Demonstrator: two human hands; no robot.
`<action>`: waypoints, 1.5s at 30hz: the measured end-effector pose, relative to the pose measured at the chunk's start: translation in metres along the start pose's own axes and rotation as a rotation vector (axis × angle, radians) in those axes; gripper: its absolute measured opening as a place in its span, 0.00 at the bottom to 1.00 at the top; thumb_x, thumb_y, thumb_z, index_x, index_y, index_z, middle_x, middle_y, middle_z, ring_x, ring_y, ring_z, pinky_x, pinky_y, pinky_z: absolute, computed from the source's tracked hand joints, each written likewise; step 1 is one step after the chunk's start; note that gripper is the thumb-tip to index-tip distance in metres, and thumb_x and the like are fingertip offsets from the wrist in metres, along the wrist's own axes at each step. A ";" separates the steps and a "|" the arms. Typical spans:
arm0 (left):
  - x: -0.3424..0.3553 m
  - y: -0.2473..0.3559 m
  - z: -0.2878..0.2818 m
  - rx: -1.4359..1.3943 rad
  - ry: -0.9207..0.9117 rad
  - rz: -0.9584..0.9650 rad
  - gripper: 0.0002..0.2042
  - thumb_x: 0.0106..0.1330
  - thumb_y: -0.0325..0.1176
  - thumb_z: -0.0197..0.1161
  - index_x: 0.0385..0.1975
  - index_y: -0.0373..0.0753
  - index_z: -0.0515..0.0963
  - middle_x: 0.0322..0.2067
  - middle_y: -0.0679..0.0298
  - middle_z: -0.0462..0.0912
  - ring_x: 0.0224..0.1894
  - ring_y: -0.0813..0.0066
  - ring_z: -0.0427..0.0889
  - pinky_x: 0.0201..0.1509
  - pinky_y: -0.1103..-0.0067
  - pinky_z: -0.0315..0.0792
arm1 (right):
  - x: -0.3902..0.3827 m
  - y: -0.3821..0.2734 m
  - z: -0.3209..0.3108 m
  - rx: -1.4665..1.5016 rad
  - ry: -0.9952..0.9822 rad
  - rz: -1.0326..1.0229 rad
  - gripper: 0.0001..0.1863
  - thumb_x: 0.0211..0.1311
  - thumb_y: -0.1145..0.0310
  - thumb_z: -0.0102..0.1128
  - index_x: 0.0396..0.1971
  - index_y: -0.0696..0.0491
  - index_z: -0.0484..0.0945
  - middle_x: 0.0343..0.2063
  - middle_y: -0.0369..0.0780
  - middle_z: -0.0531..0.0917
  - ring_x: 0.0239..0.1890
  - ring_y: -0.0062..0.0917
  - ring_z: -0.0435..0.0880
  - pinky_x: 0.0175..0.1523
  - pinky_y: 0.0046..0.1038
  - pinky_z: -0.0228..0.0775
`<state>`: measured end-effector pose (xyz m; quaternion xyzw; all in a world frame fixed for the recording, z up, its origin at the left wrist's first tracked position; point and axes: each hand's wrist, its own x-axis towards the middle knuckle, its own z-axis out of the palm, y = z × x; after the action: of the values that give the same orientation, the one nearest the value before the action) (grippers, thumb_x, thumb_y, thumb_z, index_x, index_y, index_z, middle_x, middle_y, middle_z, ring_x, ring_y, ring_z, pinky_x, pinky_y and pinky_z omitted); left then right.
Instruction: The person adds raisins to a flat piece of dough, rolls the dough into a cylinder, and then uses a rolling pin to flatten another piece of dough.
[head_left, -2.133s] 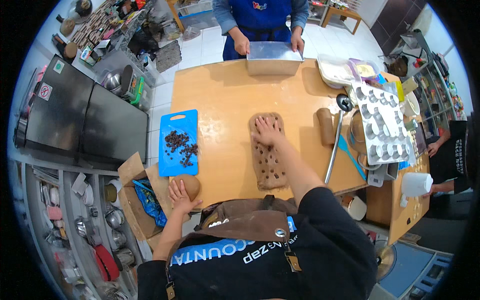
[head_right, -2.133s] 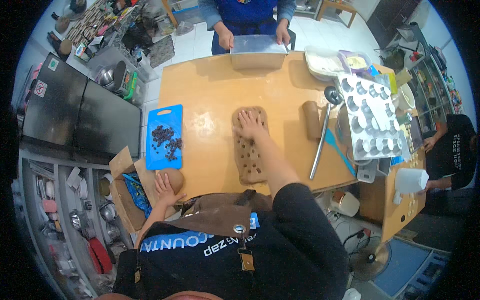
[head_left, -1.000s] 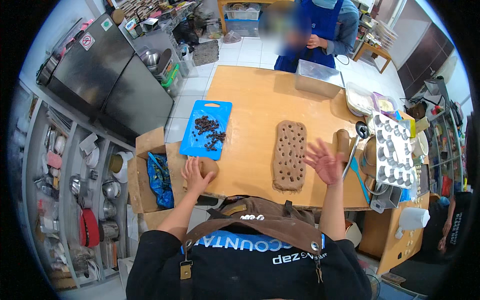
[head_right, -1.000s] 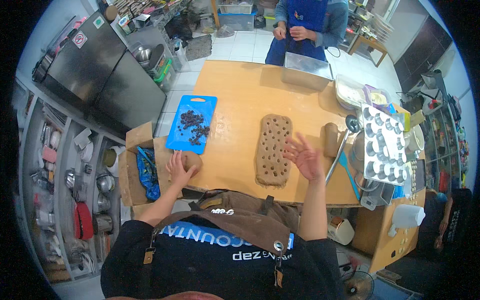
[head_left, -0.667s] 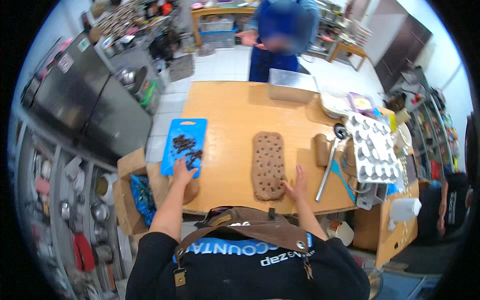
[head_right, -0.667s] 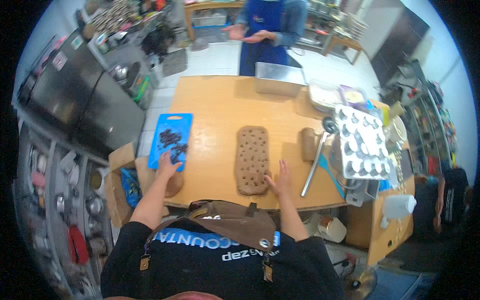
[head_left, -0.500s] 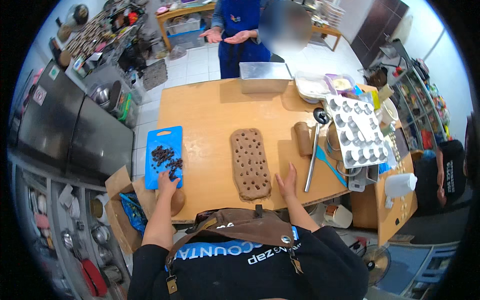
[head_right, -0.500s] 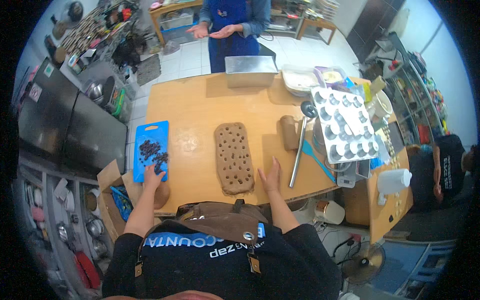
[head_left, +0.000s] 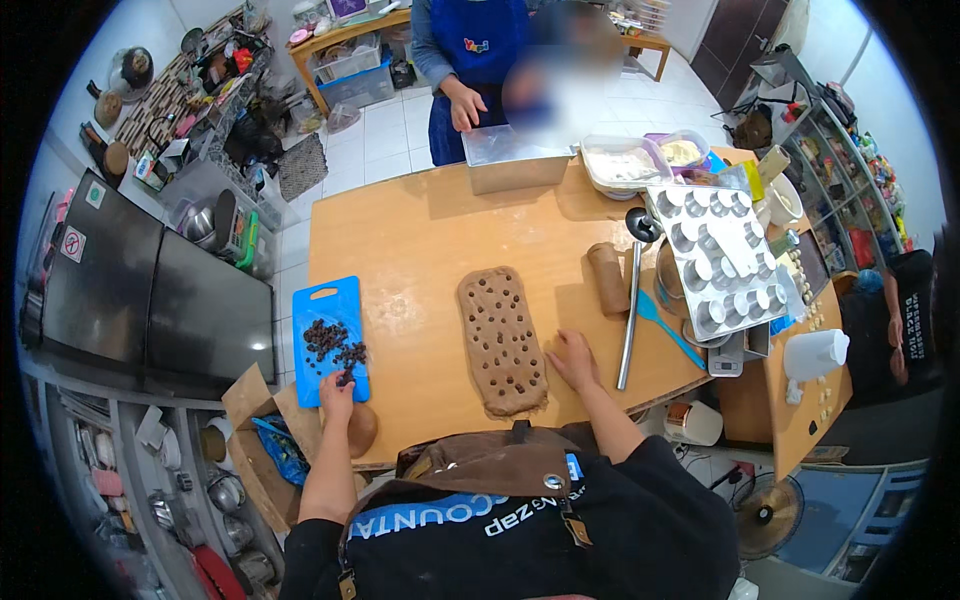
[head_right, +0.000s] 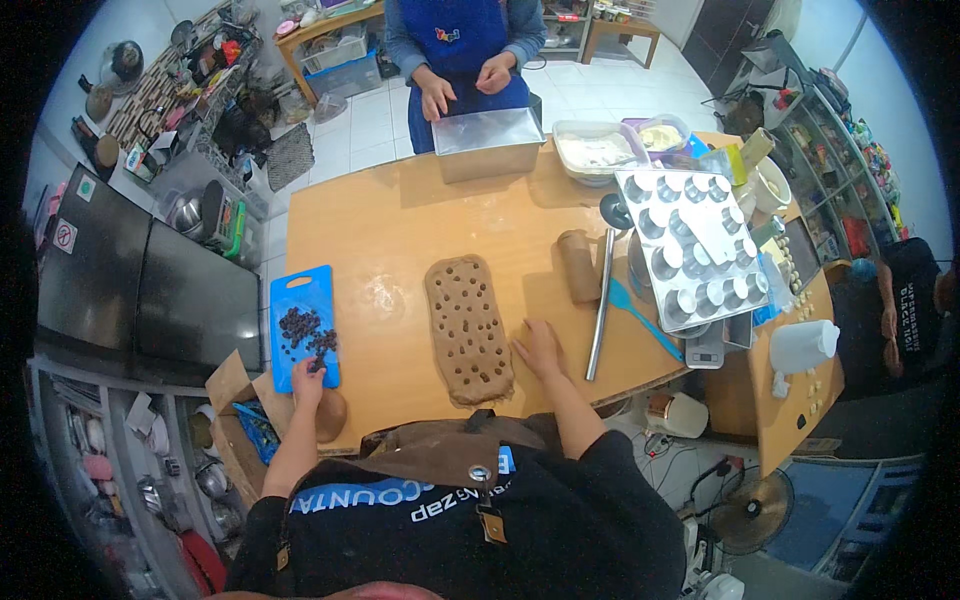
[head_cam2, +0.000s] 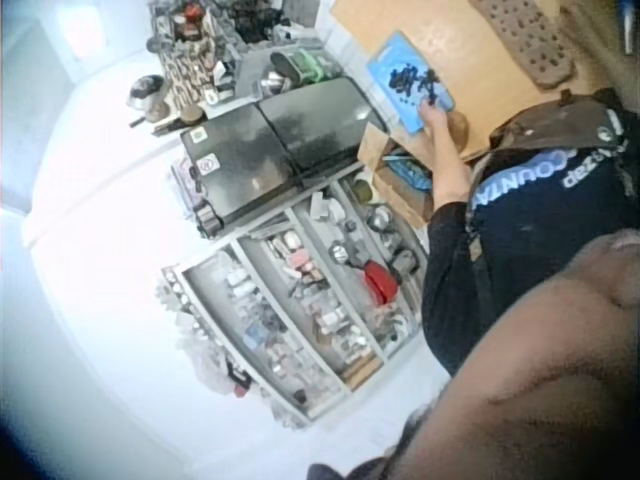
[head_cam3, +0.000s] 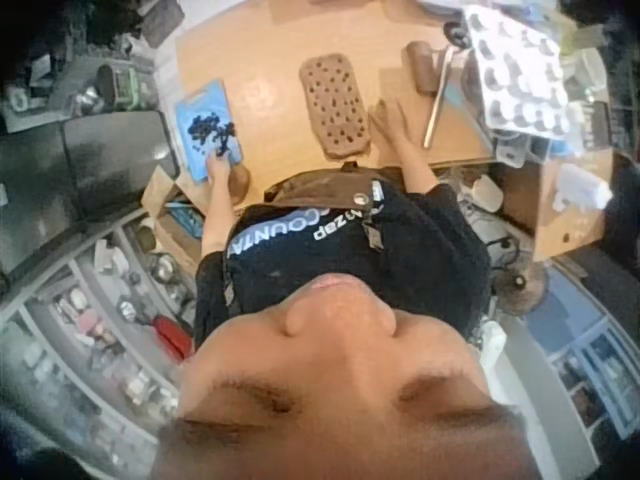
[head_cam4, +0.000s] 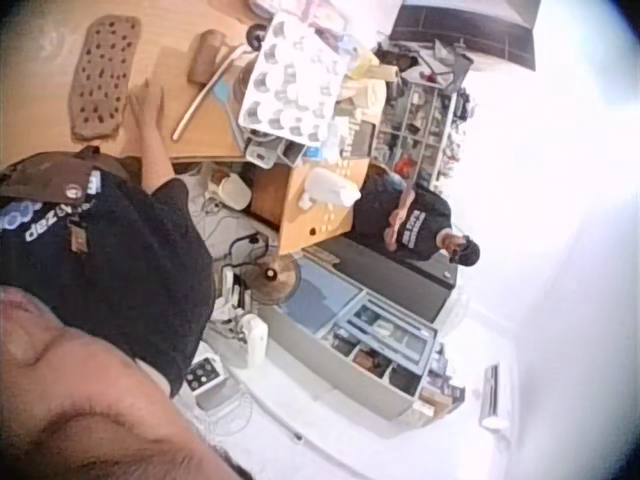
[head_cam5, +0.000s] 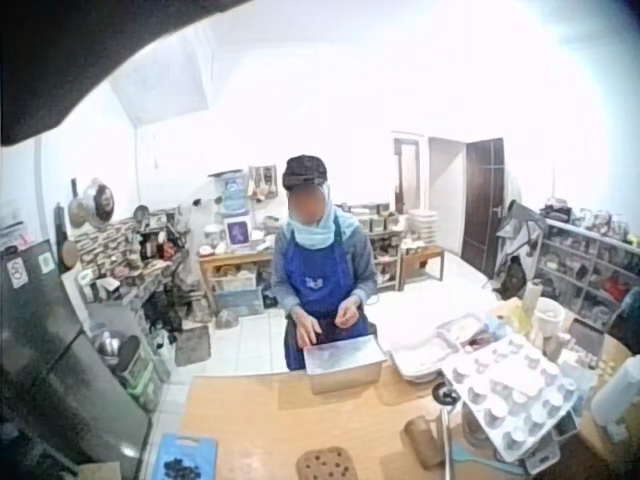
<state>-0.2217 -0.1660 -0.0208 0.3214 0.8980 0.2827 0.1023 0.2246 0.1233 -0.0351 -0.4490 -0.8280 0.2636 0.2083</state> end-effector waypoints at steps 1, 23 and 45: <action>0.007 0.008 0.001 -0.006 -0.008 0.018 0.19 0.52 0.27 0.70 0.45 0.38 0.75 0.43 0.55 0.74 0.32 0.66 0.81 0.39 0.74 0.77 | -0.010 0.023 0.002 0.000 0.151 0.026 0.28 0.50 0.63 0.69 0.50 0.57 0.70 0.46 0.48 0.75 0.52 0.41 0.72 0.58 0.37 0.65; 0.017 0.061 0.015 -0.601 -0.016 -0.031 0.08 0.59 0.26 0.64 0.38 0.35 0.78 0.34 0.62 0.81 0.32 0.76 0.79 0.37 0.80 0.74 | -0.004 0.002 -0.036 -0.117 0.309 0.178 0.24 0.52 0.65 0.66 0.47 0.58 0.70 0.45 0.49 0.75 0.53 0.44 0.71 0.59 0.39 0.62; 0.007 0.290 0.175 -0.114 -0.612 0.800 0.08 0.58 0.23 0.60 0.38 0.36 0.80 0.39 0.56 0.77 0.44 0.59 0.78 0.48 0.70 0.73 | 0.020 0.000 -0.035 -0.284 0.275 0.177 0.22 0.54 0.59 0.62 0.45 0.56 0.70 0.46 0.44 0.73 0.54 0.39 0.69 0.61 0.38 0.60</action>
<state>-0.0126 0.0999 0.0018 0.7022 0.6165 0.2413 0.2618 0.2345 0.1490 -0.0059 -0.5766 -0.7779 0.0980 0.2298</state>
